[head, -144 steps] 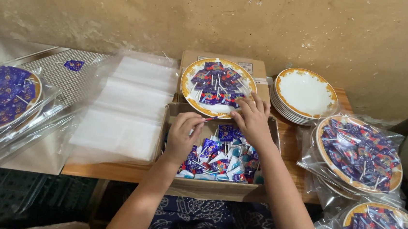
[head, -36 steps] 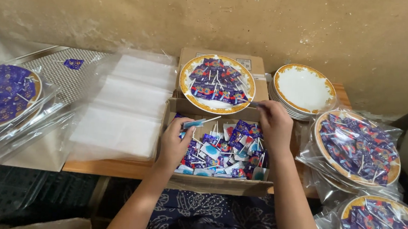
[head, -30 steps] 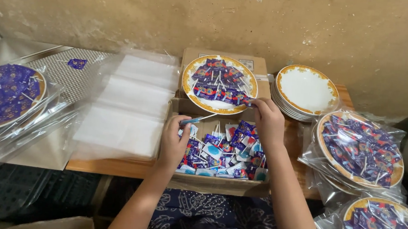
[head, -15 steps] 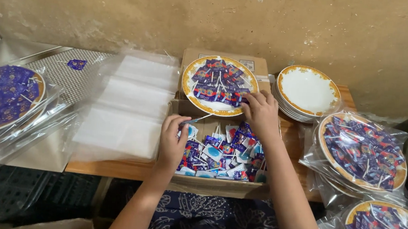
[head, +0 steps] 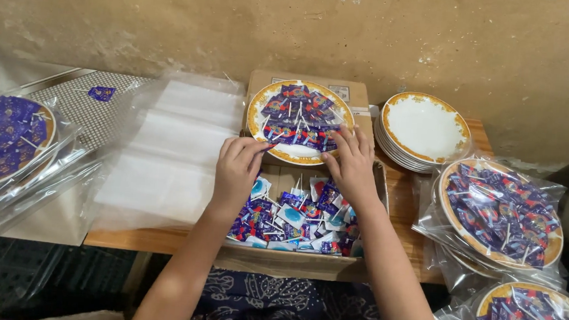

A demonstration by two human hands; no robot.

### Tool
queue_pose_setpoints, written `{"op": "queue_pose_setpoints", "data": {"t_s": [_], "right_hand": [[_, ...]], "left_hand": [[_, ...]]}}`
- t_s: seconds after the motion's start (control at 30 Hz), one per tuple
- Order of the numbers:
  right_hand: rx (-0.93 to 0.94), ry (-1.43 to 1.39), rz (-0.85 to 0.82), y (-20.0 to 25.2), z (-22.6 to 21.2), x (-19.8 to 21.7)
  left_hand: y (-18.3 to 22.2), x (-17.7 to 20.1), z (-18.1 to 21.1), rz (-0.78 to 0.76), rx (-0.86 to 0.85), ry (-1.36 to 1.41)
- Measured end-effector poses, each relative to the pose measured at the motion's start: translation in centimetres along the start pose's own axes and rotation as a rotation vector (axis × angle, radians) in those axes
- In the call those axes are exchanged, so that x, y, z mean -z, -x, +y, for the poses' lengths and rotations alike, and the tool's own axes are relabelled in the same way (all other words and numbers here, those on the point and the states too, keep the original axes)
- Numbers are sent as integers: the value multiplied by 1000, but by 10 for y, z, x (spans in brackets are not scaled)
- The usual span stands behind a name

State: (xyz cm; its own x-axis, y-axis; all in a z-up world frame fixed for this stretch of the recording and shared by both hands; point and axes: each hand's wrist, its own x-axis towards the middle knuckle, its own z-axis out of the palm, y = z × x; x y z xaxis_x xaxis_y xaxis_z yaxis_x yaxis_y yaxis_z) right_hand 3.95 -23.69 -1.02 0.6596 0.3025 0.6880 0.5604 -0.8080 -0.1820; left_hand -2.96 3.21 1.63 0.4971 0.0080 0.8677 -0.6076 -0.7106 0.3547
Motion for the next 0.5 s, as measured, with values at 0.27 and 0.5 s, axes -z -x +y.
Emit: {"op": "queue_pose_setpoints", "data": {"t_s": [0.27, 0.5], "right_hand": [[-46, -10, -54, 3, 4, -4], [-41, -15, -77, 3, 5, -5]], "left_hand": [[-21, -31, -25, -227, 0, -89], [-25, -54, -31, -276, 30, -298]]}}
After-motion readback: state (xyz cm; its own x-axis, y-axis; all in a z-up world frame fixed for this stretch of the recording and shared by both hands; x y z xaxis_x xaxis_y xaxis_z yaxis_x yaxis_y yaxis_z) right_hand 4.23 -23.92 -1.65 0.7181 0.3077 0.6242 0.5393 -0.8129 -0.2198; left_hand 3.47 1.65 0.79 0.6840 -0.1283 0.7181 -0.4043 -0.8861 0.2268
